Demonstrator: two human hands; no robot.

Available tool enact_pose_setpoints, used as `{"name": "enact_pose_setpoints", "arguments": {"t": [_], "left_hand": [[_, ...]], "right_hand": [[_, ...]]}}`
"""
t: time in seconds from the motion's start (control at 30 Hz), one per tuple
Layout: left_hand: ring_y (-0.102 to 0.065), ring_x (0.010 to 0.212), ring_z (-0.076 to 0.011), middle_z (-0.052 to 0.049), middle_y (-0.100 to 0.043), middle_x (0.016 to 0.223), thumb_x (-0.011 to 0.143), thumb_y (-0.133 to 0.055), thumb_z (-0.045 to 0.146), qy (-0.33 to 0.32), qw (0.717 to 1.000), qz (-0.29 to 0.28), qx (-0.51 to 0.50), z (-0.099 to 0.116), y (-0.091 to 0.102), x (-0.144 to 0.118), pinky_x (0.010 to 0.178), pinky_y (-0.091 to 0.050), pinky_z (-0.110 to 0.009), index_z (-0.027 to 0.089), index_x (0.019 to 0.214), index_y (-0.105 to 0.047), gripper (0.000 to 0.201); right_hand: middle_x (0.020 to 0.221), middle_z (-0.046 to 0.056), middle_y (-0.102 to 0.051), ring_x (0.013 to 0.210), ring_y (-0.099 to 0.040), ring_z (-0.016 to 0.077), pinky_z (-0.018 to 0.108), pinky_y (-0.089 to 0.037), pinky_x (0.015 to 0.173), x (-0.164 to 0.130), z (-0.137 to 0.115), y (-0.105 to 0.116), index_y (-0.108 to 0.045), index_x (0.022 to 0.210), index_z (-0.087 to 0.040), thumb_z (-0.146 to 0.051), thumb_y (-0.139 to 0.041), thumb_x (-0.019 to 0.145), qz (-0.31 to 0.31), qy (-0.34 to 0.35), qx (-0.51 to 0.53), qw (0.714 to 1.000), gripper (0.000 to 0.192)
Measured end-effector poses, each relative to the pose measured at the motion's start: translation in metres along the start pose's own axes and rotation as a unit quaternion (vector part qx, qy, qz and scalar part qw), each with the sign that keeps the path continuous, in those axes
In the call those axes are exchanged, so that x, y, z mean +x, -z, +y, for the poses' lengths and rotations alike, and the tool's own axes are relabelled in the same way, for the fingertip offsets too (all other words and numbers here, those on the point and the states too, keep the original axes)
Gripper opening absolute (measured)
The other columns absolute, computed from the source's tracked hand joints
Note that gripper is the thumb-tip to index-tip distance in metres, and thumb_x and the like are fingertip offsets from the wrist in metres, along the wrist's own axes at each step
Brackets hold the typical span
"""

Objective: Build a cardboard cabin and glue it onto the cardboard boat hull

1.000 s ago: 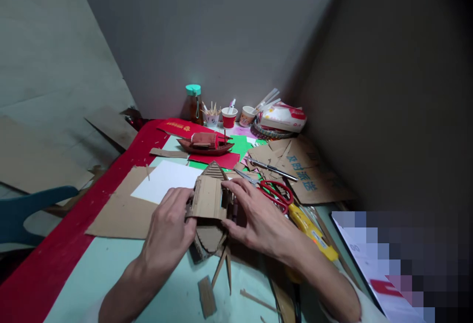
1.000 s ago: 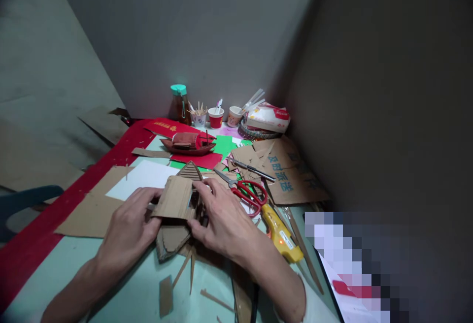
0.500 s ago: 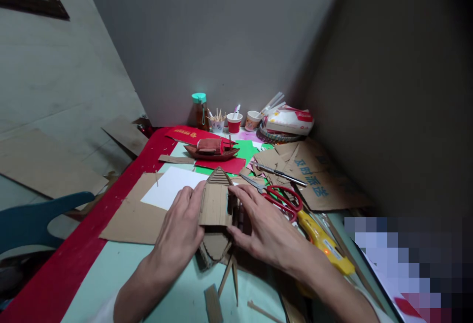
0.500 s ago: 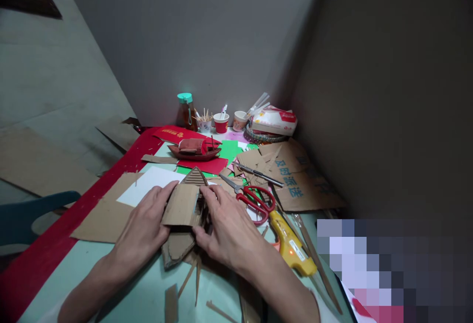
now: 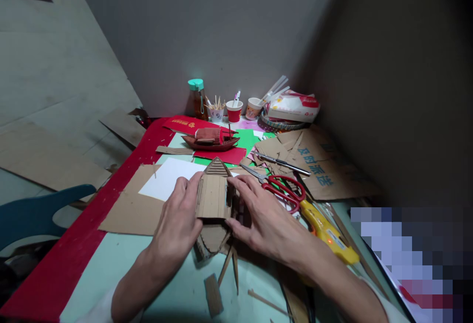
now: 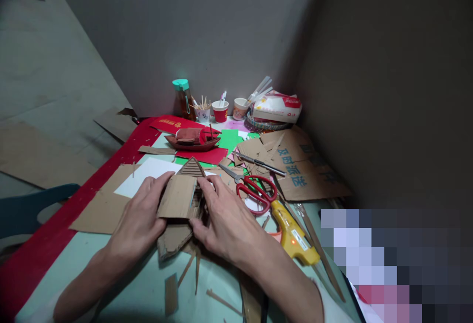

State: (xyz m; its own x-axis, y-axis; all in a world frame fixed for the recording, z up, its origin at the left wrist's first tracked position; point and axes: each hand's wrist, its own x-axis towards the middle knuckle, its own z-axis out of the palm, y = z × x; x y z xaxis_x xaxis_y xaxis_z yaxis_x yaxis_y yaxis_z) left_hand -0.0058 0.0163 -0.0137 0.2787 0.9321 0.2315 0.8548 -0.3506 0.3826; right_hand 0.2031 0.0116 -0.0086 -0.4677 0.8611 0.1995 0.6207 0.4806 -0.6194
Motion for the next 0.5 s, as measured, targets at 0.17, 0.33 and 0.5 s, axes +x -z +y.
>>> {"name": "enact_pose_setpoints", "arguments": {"t": [0.17, 0.33, 0.5], "left_hand": [[-0.054, 0.092, -0.0277, -0.007, -0.045, 0.102, 0.067, -0.045, 0.003, -0.007, 1.0, 0.02, 0.003, -0.0045, -0.0051, -0.0017, 0.079, -0.048, -0.039, 0.014, 0.145, -0.037, 0.079], [-0.055, 0.094, -0.0283, -0.007, -0.047, 0.102, 0.065, -0.045, 0.003, -0.015, 1.0, 0.011, -0.017, -0.0081, -0.0036, -0.0022, 0.081, -0.048, -0.04, 0.015, 0.144, -0.038, 0.08], [-0.056, 0.109, -0.0298, -0.012, -0.053, 0.115, 0.065, -0.045, 0.005, 0.017, 0.998, 0.02, -0.055, -0.0104, -0.0051, -0.0011, 0.092, -0.048, -0.043, 0.014, 0.148, -0.035, 0.083]], "right_hand": [[0.142, 0.02, -0.046, 0.129, -0.052, 0.0326, 0.05, -0.045, 0.11, 0.0005, 0.0006, -0.0013, -0.043, 0.145, -0.009, -0.021, -0.067, 0.085, 0.007, 0.0, 0.007, 1.0, 0.066], [0.141, 0.02, -0.048, 0.128, -0.052, 0.0316, 0.048, -0.045, 0.111, 0.0015, 0.0001, -0.0025, -0.04, 0.148, -0.007, -0.024, -0.069, 0.085, 0.007, -0.006, 0.013, 1.0, 0.071], [0.144, 0.021, -0.046, 0.128, -0.052, 0.0326, 0.05, -0.045, 0.11, 0.0025, 0.0007, -0.003, -0.034, 0.152, -0.007, -0.026, -0.072, 0.085, 0.01, -0.012, 0.012, 1.0, 0.079]]}}
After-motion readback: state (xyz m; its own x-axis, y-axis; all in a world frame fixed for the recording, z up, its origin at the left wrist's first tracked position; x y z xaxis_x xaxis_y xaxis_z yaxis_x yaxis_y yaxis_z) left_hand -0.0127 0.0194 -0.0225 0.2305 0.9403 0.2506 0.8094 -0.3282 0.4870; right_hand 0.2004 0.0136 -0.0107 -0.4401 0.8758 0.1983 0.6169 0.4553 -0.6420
